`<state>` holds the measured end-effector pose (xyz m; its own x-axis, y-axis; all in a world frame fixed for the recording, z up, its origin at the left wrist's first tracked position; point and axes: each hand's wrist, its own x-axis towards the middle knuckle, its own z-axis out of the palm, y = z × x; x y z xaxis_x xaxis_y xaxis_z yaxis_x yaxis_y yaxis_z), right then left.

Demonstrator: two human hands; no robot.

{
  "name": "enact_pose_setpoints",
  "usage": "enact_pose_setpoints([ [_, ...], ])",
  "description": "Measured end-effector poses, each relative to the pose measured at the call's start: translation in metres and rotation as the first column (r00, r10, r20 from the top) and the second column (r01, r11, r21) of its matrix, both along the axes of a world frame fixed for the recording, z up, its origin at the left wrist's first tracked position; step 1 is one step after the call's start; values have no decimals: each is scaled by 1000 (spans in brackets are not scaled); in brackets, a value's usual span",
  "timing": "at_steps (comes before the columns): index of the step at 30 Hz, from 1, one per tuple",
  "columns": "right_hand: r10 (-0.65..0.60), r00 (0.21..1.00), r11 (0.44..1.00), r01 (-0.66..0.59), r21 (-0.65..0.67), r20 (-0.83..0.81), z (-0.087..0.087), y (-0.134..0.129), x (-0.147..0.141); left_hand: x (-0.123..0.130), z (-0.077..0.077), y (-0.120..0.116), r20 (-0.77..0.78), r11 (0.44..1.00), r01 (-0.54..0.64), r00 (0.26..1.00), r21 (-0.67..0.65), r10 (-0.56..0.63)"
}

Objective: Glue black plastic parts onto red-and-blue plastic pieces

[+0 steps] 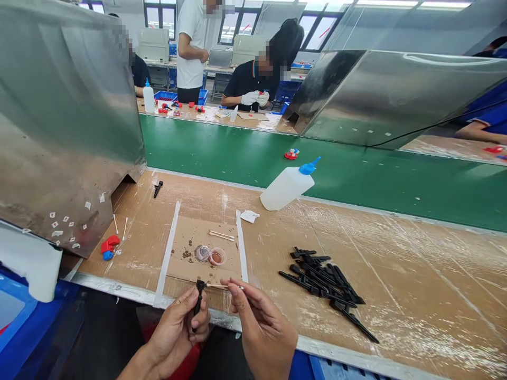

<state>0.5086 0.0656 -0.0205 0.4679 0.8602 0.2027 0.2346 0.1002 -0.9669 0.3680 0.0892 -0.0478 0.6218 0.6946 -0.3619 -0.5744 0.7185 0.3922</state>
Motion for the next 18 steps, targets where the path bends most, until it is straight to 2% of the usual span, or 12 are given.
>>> enact_pose_setpoints([
  [4, -76, 985, 997, 71, -42, -156, 2, 2, 10, 0, -4, -1, 24, 1000, -10, 1000, -7, 11],
  [9, -165, 921, 985, 169, -21, -352, -7, 14, 31, 0, -6, 0, 34, 1000, -19, 999, -11, 20],
  [11, -213, 932, 976, 213, -33, -295, -10, 23, 35, 0, -7, 0, 40, 1000, -21, 999, -14, 21],
  [13, -240, 957, 970, 231, -74, -161, -12, 32, 36, -1, -9, -1, 26, 1000, -25, 999, -11, 25],
  [15, -206, 978, 973, 202, -109, -35, -16, 41, 33, -1, -10, -4, -7, 999, -35, 999, -12, 35],
  [18, -122, 991, 986, 127, -103, 59, -24, 53, 28, -4, -10, -8, -56, 998, -58, 997, -32, 57],
])
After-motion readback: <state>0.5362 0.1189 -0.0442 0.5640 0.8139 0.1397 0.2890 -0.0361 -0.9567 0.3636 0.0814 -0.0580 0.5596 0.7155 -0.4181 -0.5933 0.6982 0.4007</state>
